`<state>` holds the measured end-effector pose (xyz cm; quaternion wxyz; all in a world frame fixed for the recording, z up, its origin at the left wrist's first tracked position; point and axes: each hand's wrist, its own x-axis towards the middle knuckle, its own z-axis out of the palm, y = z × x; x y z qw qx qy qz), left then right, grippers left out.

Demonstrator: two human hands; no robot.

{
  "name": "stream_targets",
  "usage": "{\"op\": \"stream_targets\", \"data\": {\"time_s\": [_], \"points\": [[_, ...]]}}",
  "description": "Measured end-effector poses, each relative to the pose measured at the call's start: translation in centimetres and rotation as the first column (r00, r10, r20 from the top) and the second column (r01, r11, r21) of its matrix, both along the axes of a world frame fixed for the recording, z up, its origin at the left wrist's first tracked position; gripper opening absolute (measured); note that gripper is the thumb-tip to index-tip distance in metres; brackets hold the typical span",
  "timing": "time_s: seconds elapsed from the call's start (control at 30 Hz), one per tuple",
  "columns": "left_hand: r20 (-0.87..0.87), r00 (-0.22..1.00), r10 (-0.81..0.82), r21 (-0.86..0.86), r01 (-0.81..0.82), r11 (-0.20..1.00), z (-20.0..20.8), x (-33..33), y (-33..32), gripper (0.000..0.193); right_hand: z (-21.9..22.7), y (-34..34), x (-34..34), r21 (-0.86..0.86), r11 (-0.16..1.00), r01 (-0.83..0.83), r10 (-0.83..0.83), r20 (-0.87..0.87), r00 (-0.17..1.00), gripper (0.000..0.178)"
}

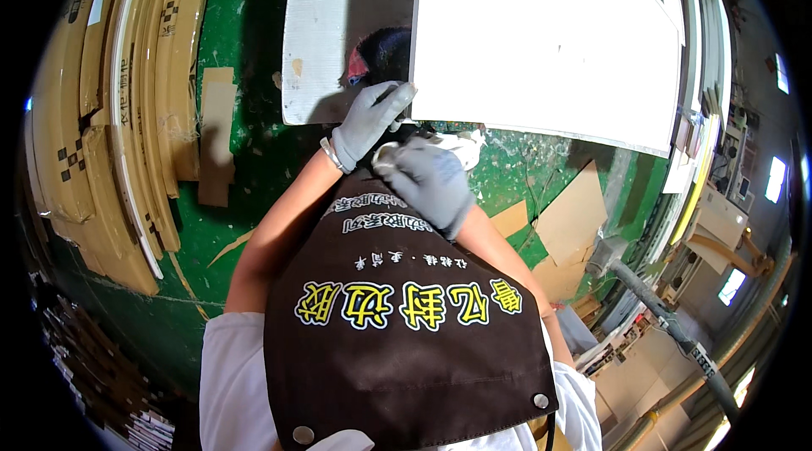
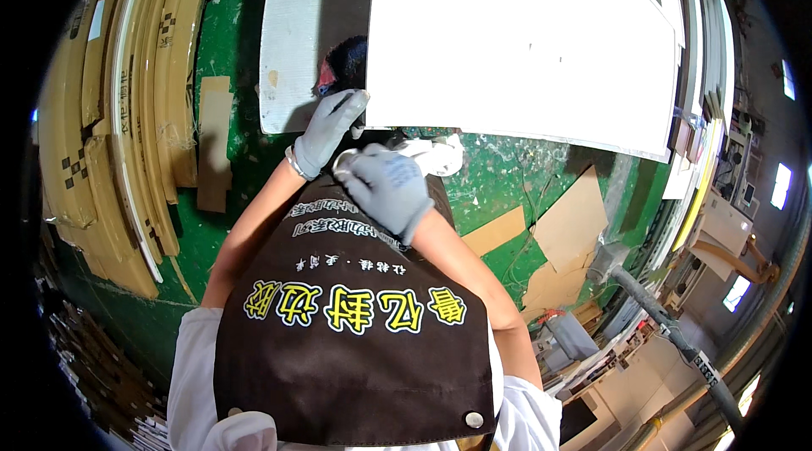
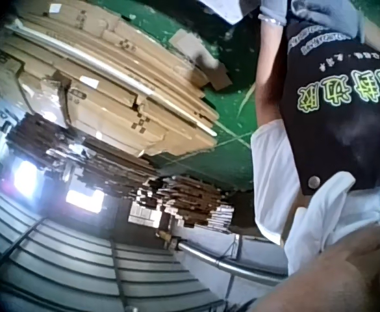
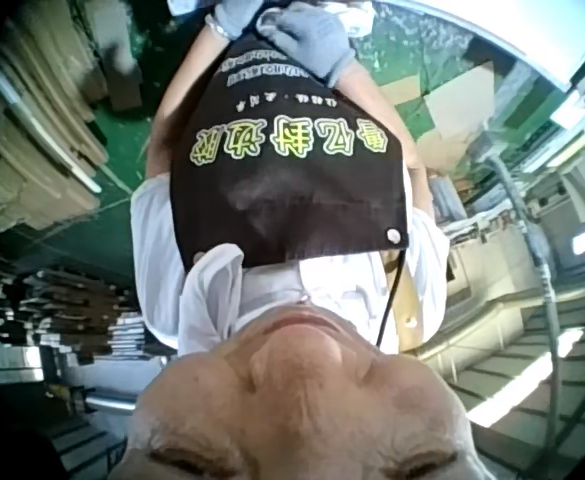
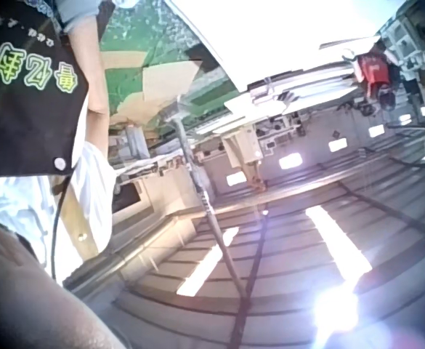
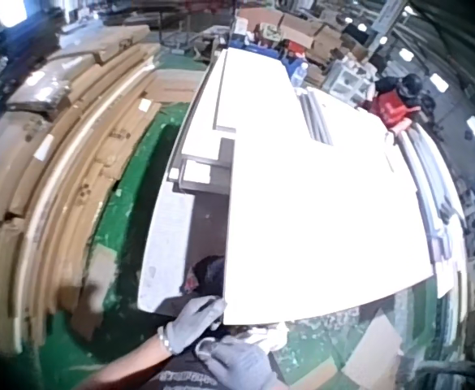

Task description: The person uses a utility knife to trim the edges of a white rectangular board. They repeatedly scrape along the edges to remove excess material, then wipe the surface with a cloth. The person flips the board over to work on different sides.

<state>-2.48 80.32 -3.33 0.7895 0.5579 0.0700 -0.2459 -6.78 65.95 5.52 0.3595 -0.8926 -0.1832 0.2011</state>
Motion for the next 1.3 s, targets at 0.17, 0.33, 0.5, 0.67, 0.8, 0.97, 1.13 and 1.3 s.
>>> {"op": "stream_targets", "data": {"time_s": [0.17, 0.33, 0.5, 0.67, 0.8, 0.97, 1.13, 1.3], "points": [[-0.011, 0.999, -0.048, 0.054, 0.049, 0.997, -0.1, -0.4, 1.7, 0.035, 3.0, -2.4, 1.3, 0.071, 0.958, 0.276, -0.275, -0.035, 0.961, 0.015], [-0.004, 0.917, -0.4, 0.093, 0.398, 0.912, 0.3, -3.3, 3.4, 0.02, 0.4, -3.2, -3.5, 0.235, 0.658, 0.715, -0.587, -0.434, 0.683, 0.018], [0.371, 0.809, -0.455, 0.127, 0.442, 0.888, -0.7, -3.4, 2.8, 0.034, -2.4, 0.9, -2.2, 0.351, 0.818, 0.456, -0.498, 0.034, 0.867, 0.021], [0.002, 0.817, -0.576, 0.162, 0.569, 0.807, 1.0, -0.7, 3.0, 0.022, -4.7, -0.4, -2.4, 0.227, 0.901, 0.37, -0.415, 0.2, 0.888, 0.019], [0.359, 0.541, -0.76, 0.645, 0.445, 0.622, -0.2, -0.5, 4.0, 0.023, -6.6, -4.7, -1.2, 0.415, 0.748, 0.518, -0.539, -0.075, 0.839, 0.031], [0.042, 0.882, -0.47, 0.578, 0.362, 0.731, 0.1, 5.3, 0.7, 0.024, -8.3, -17.3, 0.0, 0.421, 0.408, 0.81, -0.771, -0.317, 0.552, 0.026], [-0.004, 0.928, -0.372, 0.686, 0.273, 0.674, 2.6, 12.4, -4.1, 0.026, -15.6, -32.3, 1.6, 0.54, 0.03, 0.841, -0.999, 0.003, 0.034, 0.016], [-0.041, 0.976, -0.213, 0.764, 0.168, 0.623, 5.7, 14.0, -4.9, 0.028, -16.5, -44.5, 3.1, 0.426, 0.014, 0.905, -0.92, 0.361, -0.156, 0.013]]}}
